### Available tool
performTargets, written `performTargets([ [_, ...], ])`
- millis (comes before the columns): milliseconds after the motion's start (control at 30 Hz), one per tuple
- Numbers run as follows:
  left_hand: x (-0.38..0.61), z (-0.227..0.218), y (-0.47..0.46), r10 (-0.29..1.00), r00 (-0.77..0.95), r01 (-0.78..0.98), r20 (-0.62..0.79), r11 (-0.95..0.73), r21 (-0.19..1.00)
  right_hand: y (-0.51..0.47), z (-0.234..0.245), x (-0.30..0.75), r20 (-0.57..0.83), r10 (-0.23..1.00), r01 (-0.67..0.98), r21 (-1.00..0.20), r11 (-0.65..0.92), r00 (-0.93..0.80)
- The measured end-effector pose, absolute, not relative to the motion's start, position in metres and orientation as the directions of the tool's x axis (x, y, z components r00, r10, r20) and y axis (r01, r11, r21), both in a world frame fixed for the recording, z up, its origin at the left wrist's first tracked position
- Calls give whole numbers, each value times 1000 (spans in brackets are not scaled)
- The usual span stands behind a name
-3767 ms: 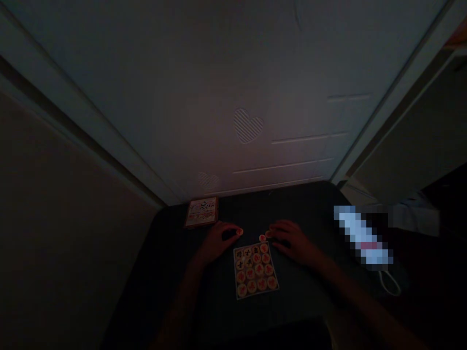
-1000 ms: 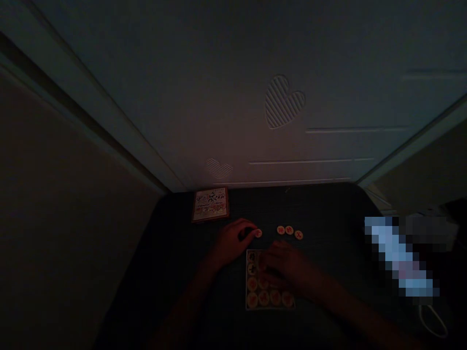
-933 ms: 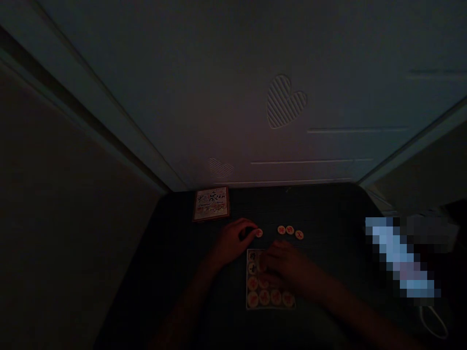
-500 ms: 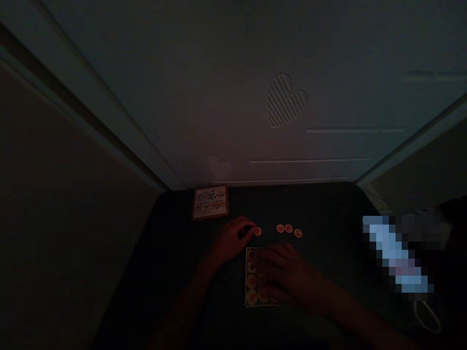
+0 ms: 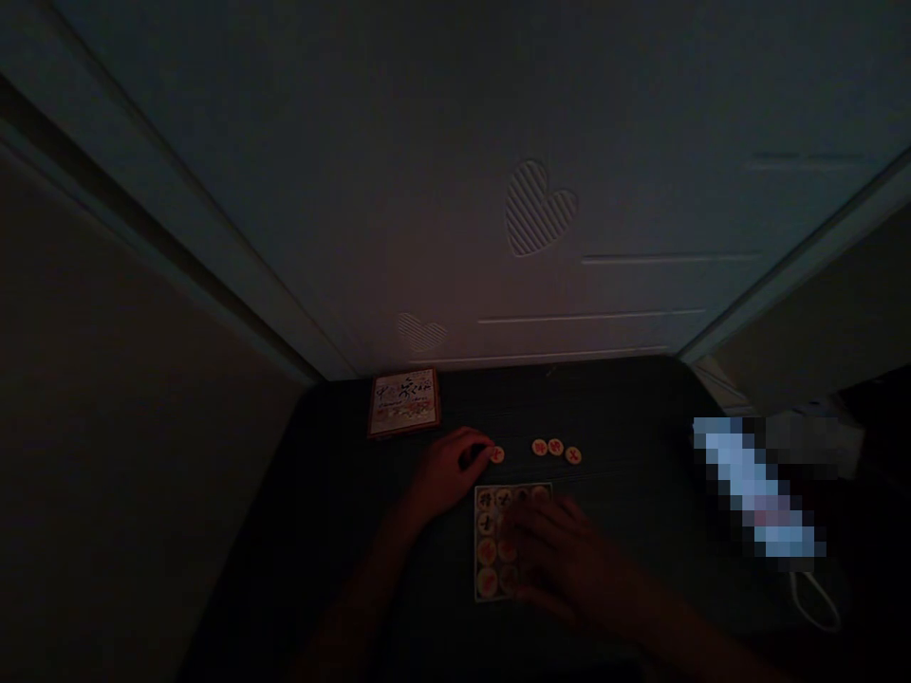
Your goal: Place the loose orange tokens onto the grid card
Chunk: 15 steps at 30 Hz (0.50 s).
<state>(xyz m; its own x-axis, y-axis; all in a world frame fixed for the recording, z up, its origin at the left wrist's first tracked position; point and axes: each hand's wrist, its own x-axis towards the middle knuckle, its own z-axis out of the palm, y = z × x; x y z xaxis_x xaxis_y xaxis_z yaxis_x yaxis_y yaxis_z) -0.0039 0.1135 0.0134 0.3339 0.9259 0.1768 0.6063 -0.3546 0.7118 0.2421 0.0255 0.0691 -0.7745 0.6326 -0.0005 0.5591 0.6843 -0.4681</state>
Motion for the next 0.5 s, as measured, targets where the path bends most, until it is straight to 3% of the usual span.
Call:
performTargets([
  [200,-4,17,113,928,338,610,159,-345,713,18,64,247,42,640,550,-470,691,-768],
  [400,-4,16,113,915,369,612,162,-370,699,17,55,260,84,750,655,-432,621,-656],
  [500,-4,16,113,914,372,614,162,-373,695,18,53,263,85,732,641,-423,641,-676],
])
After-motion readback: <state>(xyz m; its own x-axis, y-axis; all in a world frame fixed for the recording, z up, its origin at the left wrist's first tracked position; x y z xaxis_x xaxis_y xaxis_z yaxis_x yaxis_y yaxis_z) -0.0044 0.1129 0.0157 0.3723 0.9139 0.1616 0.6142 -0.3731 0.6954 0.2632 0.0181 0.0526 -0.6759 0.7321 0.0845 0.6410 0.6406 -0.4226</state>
